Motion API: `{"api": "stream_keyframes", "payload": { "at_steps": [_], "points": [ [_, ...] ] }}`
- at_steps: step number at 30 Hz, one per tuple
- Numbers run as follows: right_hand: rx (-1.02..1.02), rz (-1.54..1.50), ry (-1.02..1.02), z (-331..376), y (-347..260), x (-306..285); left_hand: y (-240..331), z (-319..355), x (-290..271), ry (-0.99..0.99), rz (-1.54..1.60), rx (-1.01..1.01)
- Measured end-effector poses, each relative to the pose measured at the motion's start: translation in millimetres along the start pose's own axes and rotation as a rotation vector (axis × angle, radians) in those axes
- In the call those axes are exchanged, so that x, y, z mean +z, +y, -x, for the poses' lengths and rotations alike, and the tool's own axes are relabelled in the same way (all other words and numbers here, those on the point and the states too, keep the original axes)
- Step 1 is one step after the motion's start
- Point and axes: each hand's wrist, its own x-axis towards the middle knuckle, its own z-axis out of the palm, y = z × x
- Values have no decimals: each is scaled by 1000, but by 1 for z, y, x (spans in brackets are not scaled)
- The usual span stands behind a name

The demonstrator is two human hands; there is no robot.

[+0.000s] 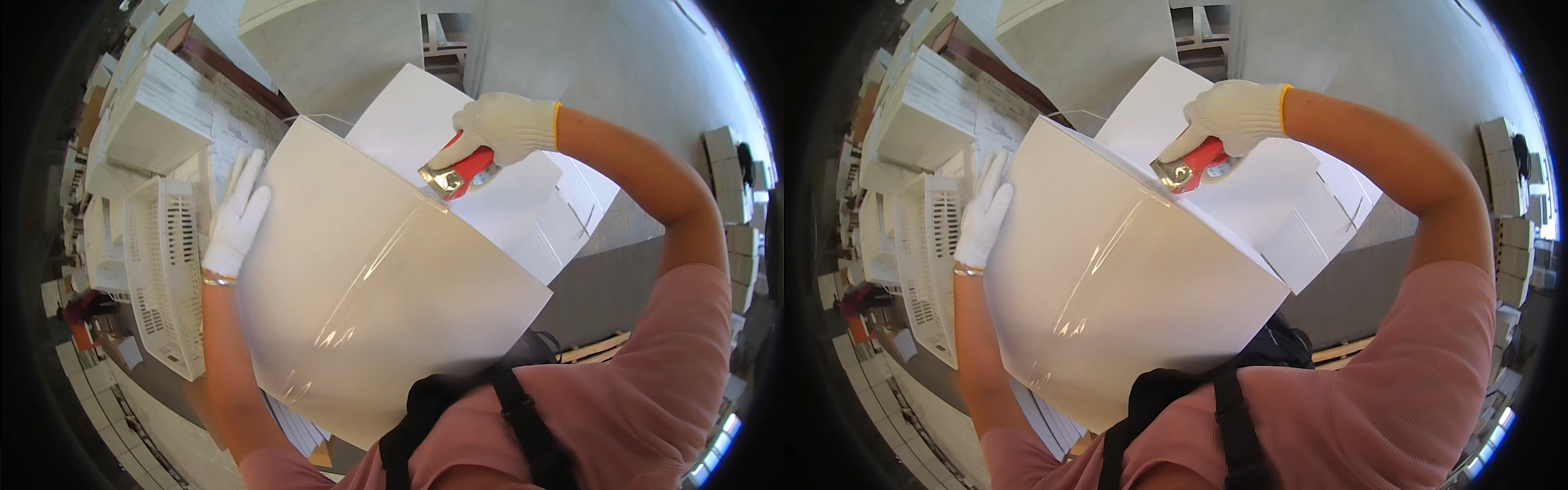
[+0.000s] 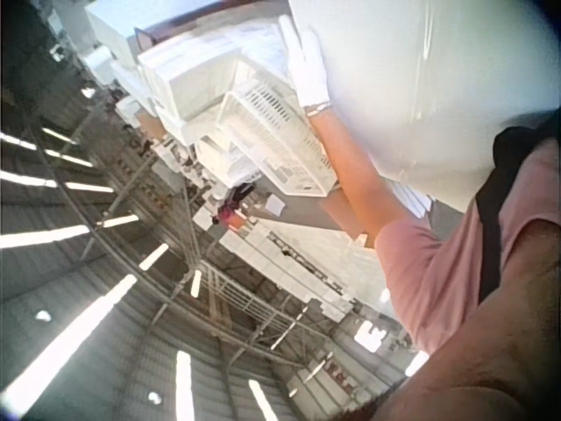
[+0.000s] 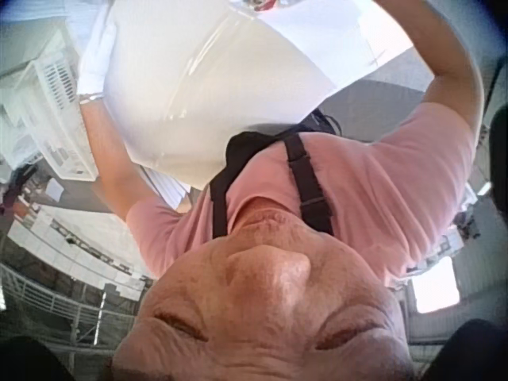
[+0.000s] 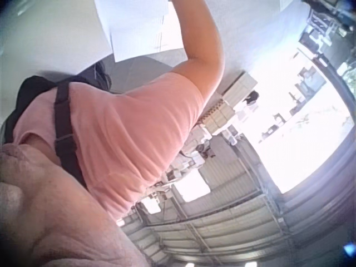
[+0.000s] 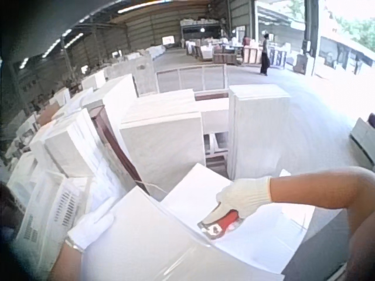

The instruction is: The person repeatedly assembles flat cardboard boxes, places white rectangular items inside, and seals them with a handheld tape dispenser. The person works in a warehouse setting, handling multiple boxes in sequence.

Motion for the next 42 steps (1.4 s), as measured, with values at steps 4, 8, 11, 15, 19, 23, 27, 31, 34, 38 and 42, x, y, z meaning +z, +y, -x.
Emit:
{"api": "stream_keyframes", "payload": {
  "at_steps": [4,8,11,15,19,23,27,31,34,38,42],
  "points": [
    [3,272,83,16,-21,-7,110,-4,19,56,-190,310],
    [17,418,137,32,-33,-19,196,-25,74,3,1,648],
    [-13,436,239,36,-44,-26,193,-26,105,45,-87,686],
    [62,491,149,30,-71,-25,197,-25,119,132,-99,694],
    [15,505,-42,-17,-55,13,204,-28,117,-65,-211,606],
    [42,-370,221,-23,21,62,232,-56,120,-563,-369,250],
    [150,-902,252,-42,83,185,254,-80,110,-678,-226,55],
    [507,-580,79,-45,73,176,196,-32,81,-37,837,109],
    [360,-569,616,-40,77,167,155,13,18,276,500,162],
    [-198,-437,969,-23,-63,12,166,104,57,309,-222,-62],
    [-429,-13,614,-60,-147,14,173,146,99,58,-489,-261]
  ]
}}
